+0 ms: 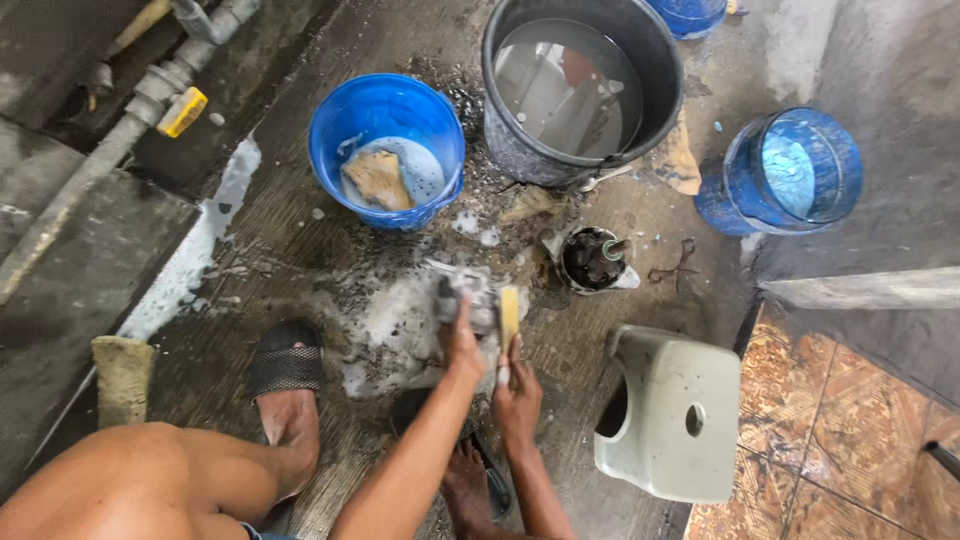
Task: The person scrubs a small metal part with a brush and soapy water, repeatedly dipping the part into a blue bucket to rinse it. The person continues scrubbing and rinsing the same part throughout the clip.
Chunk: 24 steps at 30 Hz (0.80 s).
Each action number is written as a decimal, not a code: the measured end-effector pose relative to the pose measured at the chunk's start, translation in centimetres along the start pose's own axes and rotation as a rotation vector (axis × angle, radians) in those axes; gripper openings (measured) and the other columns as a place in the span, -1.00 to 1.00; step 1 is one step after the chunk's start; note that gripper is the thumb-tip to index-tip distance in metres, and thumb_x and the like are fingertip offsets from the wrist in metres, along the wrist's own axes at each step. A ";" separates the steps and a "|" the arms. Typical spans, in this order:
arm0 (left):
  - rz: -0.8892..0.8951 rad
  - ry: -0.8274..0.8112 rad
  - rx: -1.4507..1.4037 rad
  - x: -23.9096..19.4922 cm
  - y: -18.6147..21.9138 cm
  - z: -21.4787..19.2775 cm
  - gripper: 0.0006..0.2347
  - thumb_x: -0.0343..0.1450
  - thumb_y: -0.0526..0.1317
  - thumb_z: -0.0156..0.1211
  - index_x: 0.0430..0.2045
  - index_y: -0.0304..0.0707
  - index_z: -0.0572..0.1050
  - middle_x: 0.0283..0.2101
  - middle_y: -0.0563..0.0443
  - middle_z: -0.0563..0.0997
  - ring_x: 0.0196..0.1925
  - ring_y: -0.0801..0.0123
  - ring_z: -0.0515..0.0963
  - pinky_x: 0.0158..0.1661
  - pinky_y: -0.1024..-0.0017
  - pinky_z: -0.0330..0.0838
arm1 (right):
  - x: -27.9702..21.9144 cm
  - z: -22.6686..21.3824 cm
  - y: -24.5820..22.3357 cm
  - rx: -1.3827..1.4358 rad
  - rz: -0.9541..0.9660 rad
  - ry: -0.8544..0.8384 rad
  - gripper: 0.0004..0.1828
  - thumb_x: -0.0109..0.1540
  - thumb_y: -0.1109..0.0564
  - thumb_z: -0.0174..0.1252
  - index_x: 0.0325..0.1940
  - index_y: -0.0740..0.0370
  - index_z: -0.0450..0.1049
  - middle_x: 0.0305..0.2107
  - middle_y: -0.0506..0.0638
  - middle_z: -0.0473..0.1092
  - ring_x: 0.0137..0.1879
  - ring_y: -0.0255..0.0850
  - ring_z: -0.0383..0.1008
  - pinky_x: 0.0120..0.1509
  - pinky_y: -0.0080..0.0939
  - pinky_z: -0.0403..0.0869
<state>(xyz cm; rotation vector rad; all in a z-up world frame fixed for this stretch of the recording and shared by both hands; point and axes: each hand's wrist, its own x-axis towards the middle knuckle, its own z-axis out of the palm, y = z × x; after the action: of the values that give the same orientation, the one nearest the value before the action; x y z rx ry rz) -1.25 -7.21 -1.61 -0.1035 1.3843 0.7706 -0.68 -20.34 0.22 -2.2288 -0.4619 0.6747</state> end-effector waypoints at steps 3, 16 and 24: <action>0.119 0.031 0.368 -5.3 0.1 0.5 -0.38 0.19 0.13 0.55 -0.12 -0.52 0.61 -0.09 -0.40 0.67 0.08 -0.12 0.66 0.00 -0.04 0.45 | 0.9 0.0 -2.1 0.048 -0.120 0.164 -0.59 0.37 0.02 0.13 0.32 -0.03 0.47 -0.24 0.35 0.57 -0.09 0.32 0.59 -0.09 0.26 0.49; 0.924 0.000 0.866 -2.5 3.8 1.1 0.00 -0.08 0.00 0.79 0.23 -0.55 0.37 0.25 -0.62 0.40 0.37 -0.32 0.38 0.39 -0.15 0.18 | 2.6 -1.6 -1.3 0.112 -0.021 0.135 -0.60 0.34 -0.01 0.19 0.27 -0.03 0.53 -0.17 0.34 0.58 -0.02 0.28 0.59 -0.12 0.06 0.53; 0.674 0.213 0.976 4.3 -0.3 2.2 -0.36 0.12 0.25 0.54 -0.26 -0.38 0.53 -0.17 -0.40 0.66 0.03 -0.19 0.67 0.06 -0.08 0.50 | -2.3 -1.0 2.4 0.221 0.036 0.050 -0.55 0.35 -0.01 0.15 0.31 0.10 0.49 -0.07 0.43 0.56 0.09 0.34 0.56 0.05 0.20 0.51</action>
<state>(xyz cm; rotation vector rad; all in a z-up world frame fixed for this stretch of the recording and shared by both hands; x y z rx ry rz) 0.74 -4.50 -5.12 1.1148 1.8886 0.5429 -1.61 -23.66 -0.25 -2.0440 -0.3068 0.6538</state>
